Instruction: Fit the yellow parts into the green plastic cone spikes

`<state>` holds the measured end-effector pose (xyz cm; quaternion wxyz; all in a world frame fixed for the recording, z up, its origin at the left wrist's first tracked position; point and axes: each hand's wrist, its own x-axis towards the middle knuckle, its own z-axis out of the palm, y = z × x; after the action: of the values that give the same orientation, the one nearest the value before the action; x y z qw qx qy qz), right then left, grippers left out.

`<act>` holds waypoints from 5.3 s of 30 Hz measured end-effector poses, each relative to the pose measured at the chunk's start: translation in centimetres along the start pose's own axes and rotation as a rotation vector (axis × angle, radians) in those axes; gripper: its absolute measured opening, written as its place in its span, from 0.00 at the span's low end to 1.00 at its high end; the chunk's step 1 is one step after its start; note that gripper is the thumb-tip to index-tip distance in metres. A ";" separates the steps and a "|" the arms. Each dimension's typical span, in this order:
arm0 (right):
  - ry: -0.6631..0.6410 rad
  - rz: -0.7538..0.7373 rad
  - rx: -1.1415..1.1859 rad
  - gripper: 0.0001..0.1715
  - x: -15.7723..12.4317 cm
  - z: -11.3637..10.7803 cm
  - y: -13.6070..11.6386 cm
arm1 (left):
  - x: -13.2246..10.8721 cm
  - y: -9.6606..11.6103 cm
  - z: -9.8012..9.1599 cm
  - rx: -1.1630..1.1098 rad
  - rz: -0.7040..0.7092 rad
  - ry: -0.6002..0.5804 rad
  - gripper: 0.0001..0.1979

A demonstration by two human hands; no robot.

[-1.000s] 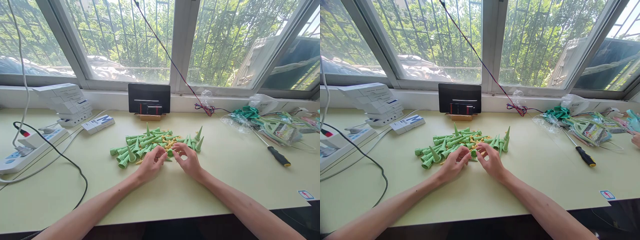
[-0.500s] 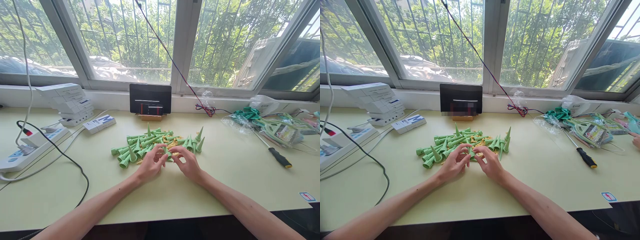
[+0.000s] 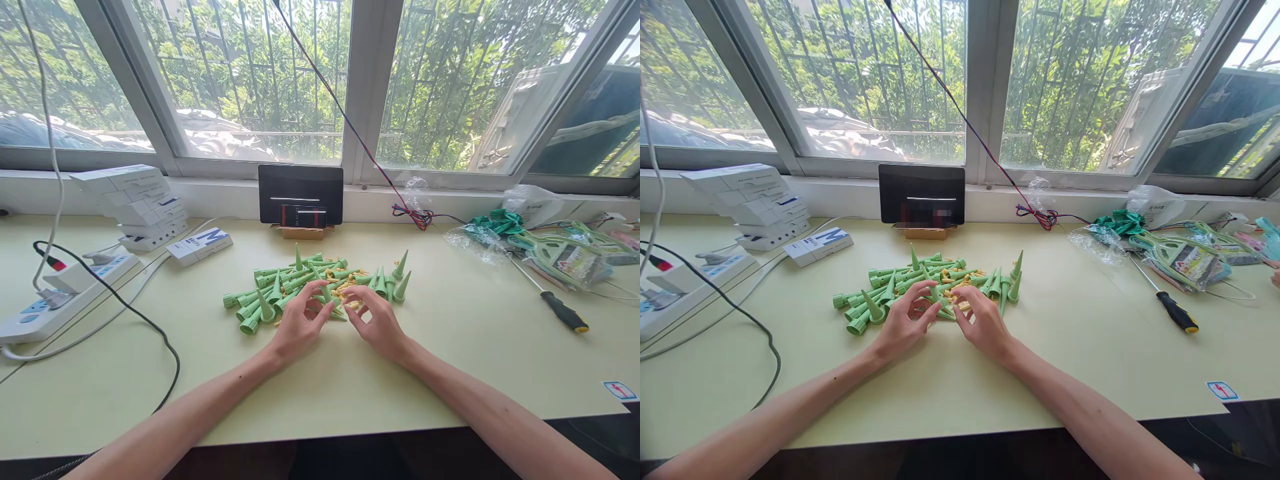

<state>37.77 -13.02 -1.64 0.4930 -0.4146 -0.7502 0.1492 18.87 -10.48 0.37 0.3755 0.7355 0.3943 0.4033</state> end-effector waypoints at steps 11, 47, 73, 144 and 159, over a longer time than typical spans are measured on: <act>-0.130 0.192 -0.333 0.18 -0.1 -0.9 1.6 | 0.2 -0.3 -0.1 0.053 0.055 0.026 0.19; -0.048 0.136 -0.104 0.09 0.1 -1.0 1.7 | 0.1 -0.3 0.0 0.013 0.053 -0.055 0.20; -0.048 0.058 0.142 0.09 0.2 -1.0 0.5 | -0.1 -0.2 0.0 0.020 0.164 -0.142 0.19; 0.028 0.119 0.131 0.14 -0.1 -0.7 0.4 | 0.0 -0.5 0.1 0.097 0.187 -0.131 0.18; -0.012 0.126 0.106 0.11 -0.3 -0.7 0.3 | -0.1 -0.6 0.0 0.092 0.179 -0.151 0.17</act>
<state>38.56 -13.15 -1.68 0.4996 -0.4335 -0.7165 0.2218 18.70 -10.38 -0.18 0.3326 0.8125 0.3156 0.3602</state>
